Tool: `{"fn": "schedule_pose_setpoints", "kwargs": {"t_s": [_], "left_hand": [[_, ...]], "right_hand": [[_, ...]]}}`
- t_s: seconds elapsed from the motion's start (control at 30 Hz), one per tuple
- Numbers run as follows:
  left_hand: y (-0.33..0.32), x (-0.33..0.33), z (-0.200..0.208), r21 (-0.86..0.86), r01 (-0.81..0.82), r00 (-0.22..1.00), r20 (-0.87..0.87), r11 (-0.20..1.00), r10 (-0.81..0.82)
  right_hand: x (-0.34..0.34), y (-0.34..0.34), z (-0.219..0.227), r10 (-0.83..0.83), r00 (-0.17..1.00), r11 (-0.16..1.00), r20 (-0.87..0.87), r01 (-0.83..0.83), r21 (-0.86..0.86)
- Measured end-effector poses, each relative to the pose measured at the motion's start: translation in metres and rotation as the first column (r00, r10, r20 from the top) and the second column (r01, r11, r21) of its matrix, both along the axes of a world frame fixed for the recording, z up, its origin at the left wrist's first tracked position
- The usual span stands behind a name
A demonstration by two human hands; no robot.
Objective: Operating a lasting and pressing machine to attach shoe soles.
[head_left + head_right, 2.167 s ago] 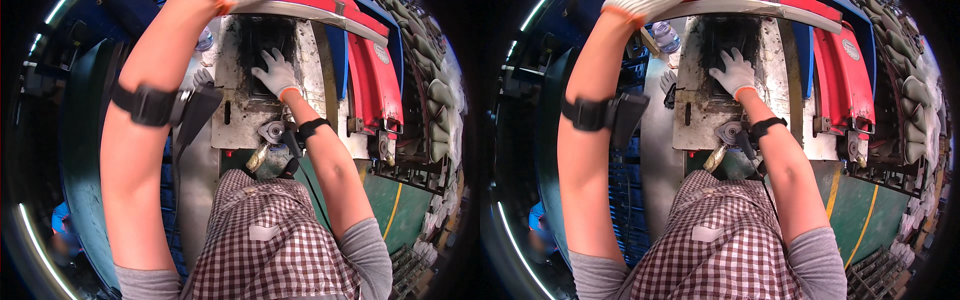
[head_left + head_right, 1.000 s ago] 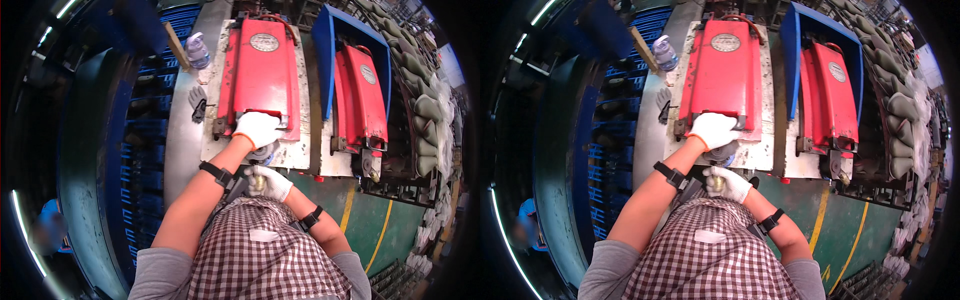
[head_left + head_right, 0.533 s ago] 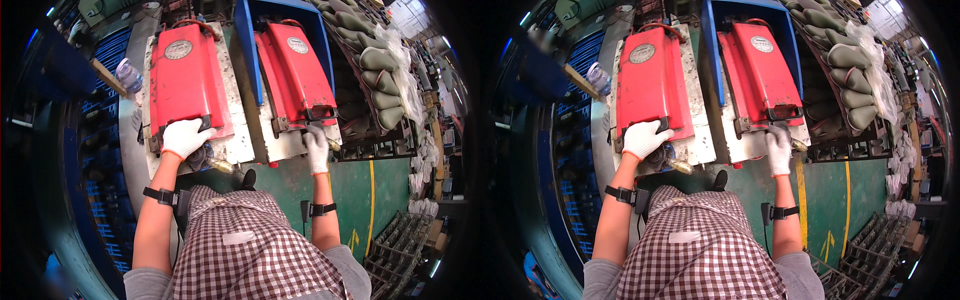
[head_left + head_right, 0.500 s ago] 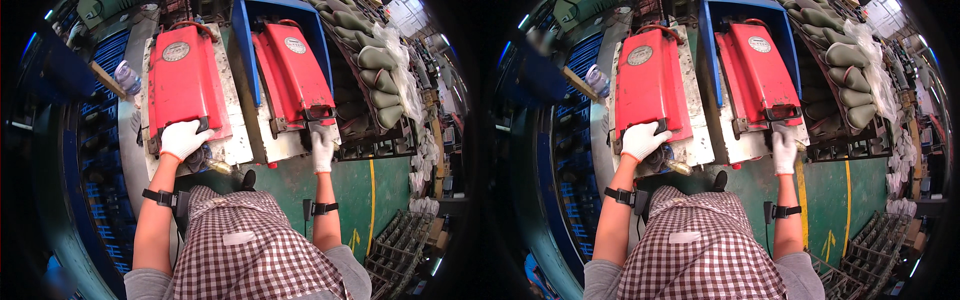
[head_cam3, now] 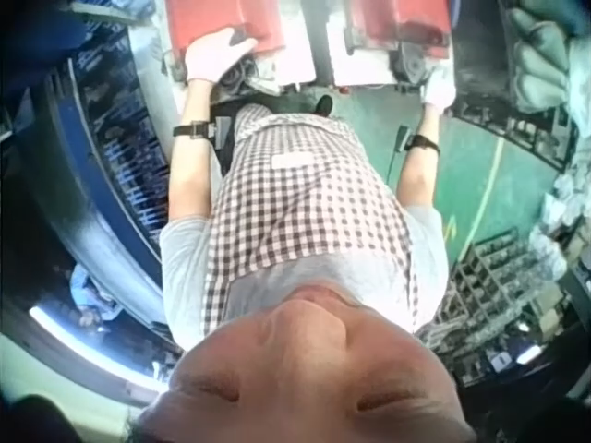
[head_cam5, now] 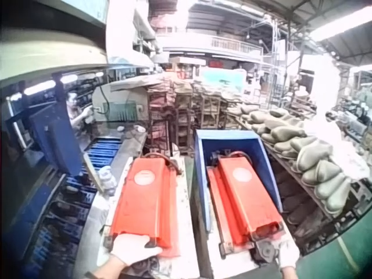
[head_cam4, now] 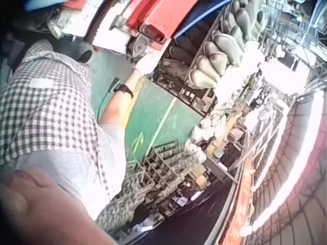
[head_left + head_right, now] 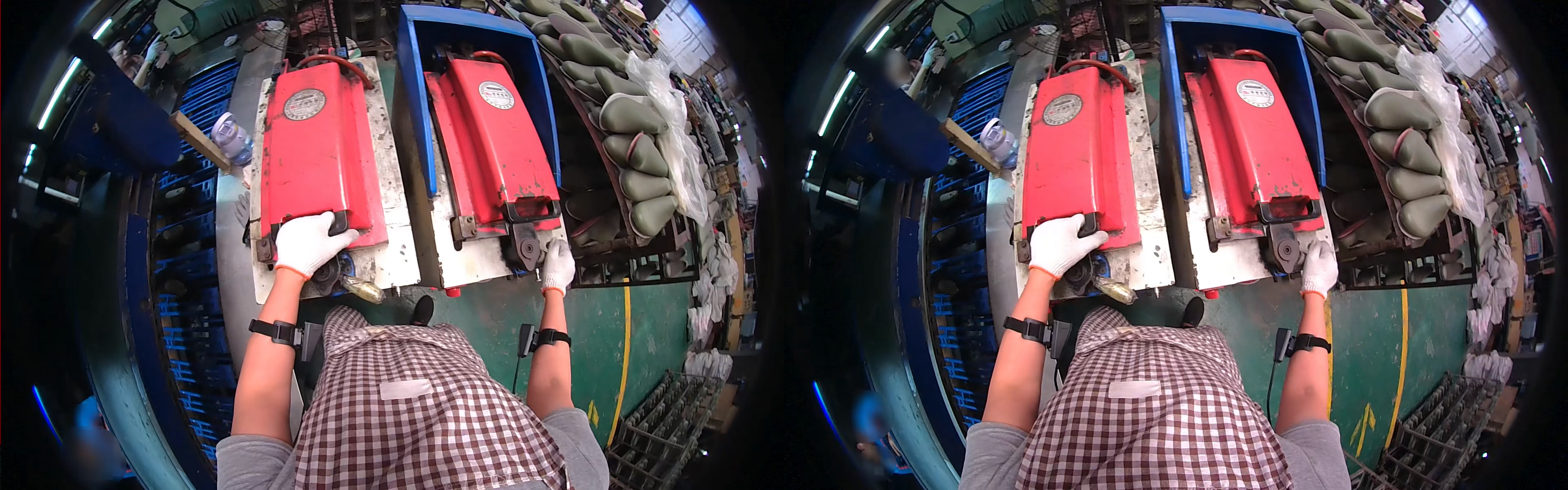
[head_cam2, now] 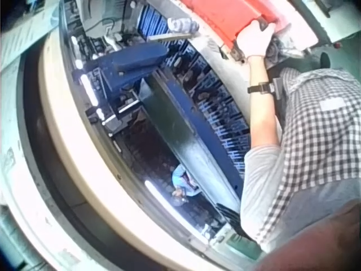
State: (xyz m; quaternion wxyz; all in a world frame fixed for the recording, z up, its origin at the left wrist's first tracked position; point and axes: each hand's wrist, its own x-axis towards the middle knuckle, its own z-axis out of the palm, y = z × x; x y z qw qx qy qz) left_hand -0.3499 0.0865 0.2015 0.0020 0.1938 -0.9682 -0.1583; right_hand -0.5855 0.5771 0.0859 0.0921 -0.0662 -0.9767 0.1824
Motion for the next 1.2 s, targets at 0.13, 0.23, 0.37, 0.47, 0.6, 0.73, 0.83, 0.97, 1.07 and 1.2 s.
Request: {"fn": "schedule_pose_setpoints", "kwargs": {"t_s": [0.13, 0.23, 0.37, 0.47, 0.6, 0.73, 0.83, 0.97, 1.07, 1.2], "left_hand": [[0.001, 0.001, -0.001, 0.025, -0.021, 0.999, -0.026, 0.999, 0.022], [0.003, -0.002, 0.001, -0.001, -0.027, 1.000, -0.008, 1.000, 0.027], [0.004, 0.002, -0.009, -0.072, -0.017, 0.993, -0.117, 0.997, 0.009], [0.004, 0.001, -0.016, -0.132, -0.006, 0.979, -0.201, 0.991, -0.021], [0.006, 0.001, -0.025, -0.231, -0.017, 0.950, -0.307, 0.973, -0.056], [0.005, 0.002, -0.035, -0.322, -0.046, 0.916, -0.390, 0.946, -0.088], [0.005, 0.003, -0.038, -0.353, -0.056, 0.910, -0.403, 0.934, -0.097], [0.006, 0.003, -0.039, -0.391, -0.068, 0.902, -0.417, 0.918, -0.111], [0.005, 0.003, -0.040, -0.375, -0.068, 0.904, -0.416, 0.925, -0.102], [0.007, 0.004, -0.040, -0.379, -0.080, 0.900, -0.424, 0.922, -0.097]], "right_hand": [[0.000, 0.000, -0.006, -0.034, 0.998, 0.999, -0.047, 0.032, -0.029], [0.002, 0.000, -0.011, -0.050, 0.991, 0.997, -0.125, 0.041, -0.072], [0.003, -0.003, -0.013, -0.028, 0.981, 0.997, -0.191, 0.014, -0.075], [0.003, -0.002, -0.014, -0.048, 0.982, 0.996, -0.185, 0.033, -0.084], [0.005, -0.003, -0.014, -0.049, 0.977, 0.995, -0.207, 0.031, -0.090], [0.006, -0.005, -0.013, -0.059, 0.973, 0.991, -0.224, 0.030, -0.129], [0.007, -0.006, -0.012, -0.063, 0.972, 0.991, -0.228, 0.035, -0.127], [0.007, -0.003, -0.015, -0.060, 0.972, 0.989, -0.228, 0.026, -0.149], [0.005, -0.001, -0.019, -0.056, 0.966, 0.991, -0.252, 0.023, -0.132], [0.006, 0.001, -0.021, -0.062, 0.969, 0.991, -0.241, 0.031, -0.133]]}}
